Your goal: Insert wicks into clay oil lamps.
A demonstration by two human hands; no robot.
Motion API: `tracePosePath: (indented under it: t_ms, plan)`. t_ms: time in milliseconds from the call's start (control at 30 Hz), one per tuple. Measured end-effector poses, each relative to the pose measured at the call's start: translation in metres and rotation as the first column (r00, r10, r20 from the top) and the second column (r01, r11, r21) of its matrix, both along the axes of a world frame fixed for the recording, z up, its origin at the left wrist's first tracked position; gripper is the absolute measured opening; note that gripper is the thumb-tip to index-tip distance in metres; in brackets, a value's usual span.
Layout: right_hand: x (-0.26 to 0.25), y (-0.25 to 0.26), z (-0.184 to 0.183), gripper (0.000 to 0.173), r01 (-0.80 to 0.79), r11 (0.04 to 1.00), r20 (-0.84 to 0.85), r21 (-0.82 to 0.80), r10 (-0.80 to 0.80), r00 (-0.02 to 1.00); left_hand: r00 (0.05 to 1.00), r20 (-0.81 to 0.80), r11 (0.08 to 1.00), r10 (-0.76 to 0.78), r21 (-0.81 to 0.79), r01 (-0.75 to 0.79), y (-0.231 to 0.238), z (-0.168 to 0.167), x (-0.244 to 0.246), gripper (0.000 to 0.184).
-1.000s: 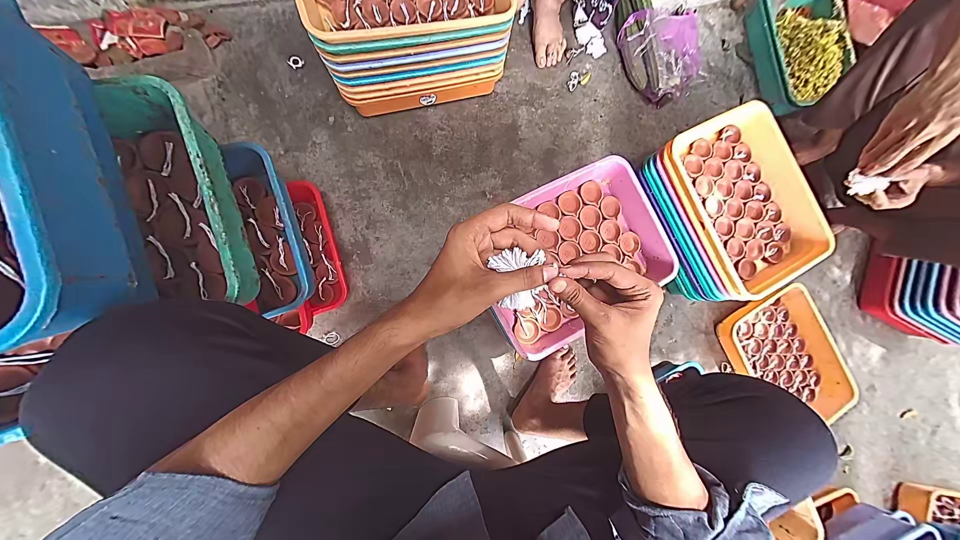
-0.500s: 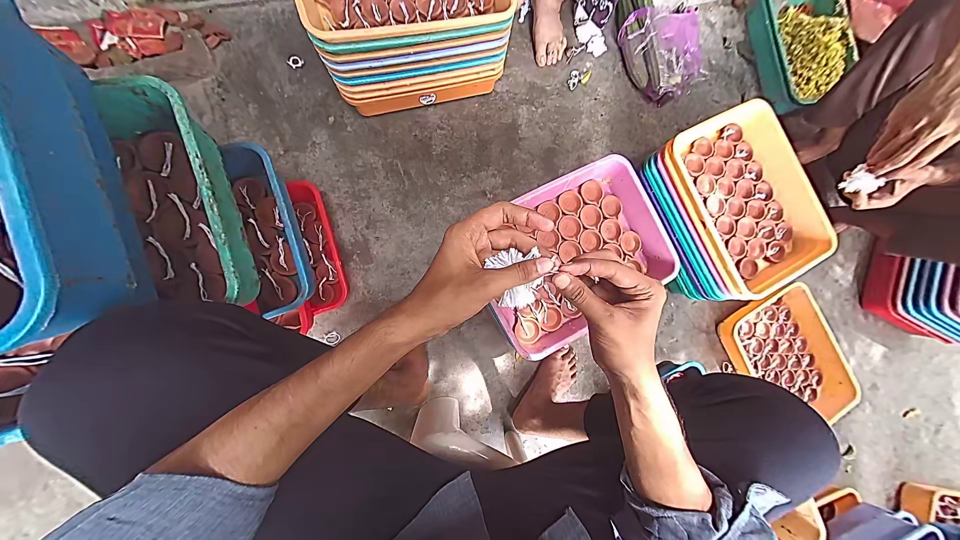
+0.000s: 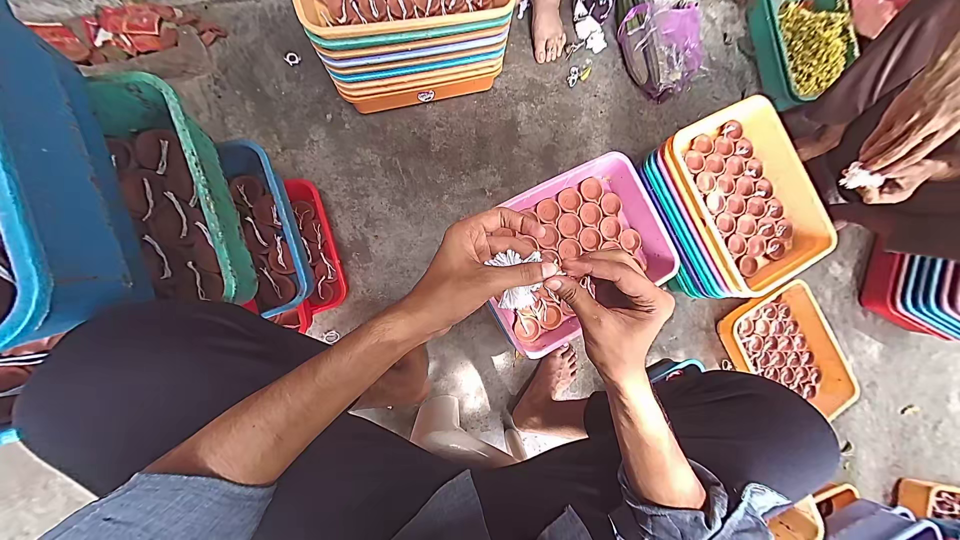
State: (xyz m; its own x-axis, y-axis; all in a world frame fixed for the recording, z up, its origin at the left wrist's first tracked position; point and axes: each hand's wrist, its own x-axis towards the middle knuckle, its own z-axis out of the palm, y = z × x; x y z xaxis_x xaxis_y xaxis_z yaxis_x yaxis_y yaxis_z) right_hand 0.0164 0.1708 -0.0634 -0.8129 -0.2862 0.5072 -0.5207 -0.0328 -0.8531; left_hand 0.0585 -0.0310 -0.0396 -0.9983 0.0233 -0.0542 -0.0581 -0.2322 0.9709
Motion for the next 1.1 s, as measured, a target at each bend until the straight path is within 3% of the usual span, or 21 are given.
tracePosePath:
  t_ms: [267, 633, 933, 1100]
  plan:
    - [0.0, 0.002, 0.0, 0.018, -0.052, 0.998, 0.026, -0.021, 0.052, 0.998, 0.993, 0.11, 0.998, -0.044, 0.059, 0.038, -0.002, 0.002, 0.0, 0.043]
    - [-0.006, 0.012, 0.006, 0.014, -0.163, 0.979, 0.412, -0.126, 0.201, 0.889, 0.992, 0.06, 0.993, -0.11, 0.056, 0.107, -0.006, 0.005, -0.003, 0.03]
    - [-0.02, 0.03, 0.016, 0.009, -0.124, 0.976, 0.485, -0.177, 0.196, 0.852, 0.985, -0.059, 0.986, -0.164, -0.026, 0.163, -0.018, 0.006, -0.008, 0.026]
    - [-0.021, 0.035, 0.02, 0.005, -0.137, 0.988, 0.472, -0.075, 0.156, 0.868, 0.964, -0.223, 0.982, -0.143, -0.153, 0.111, -0.022, 0.007, -0.012, 0.027]
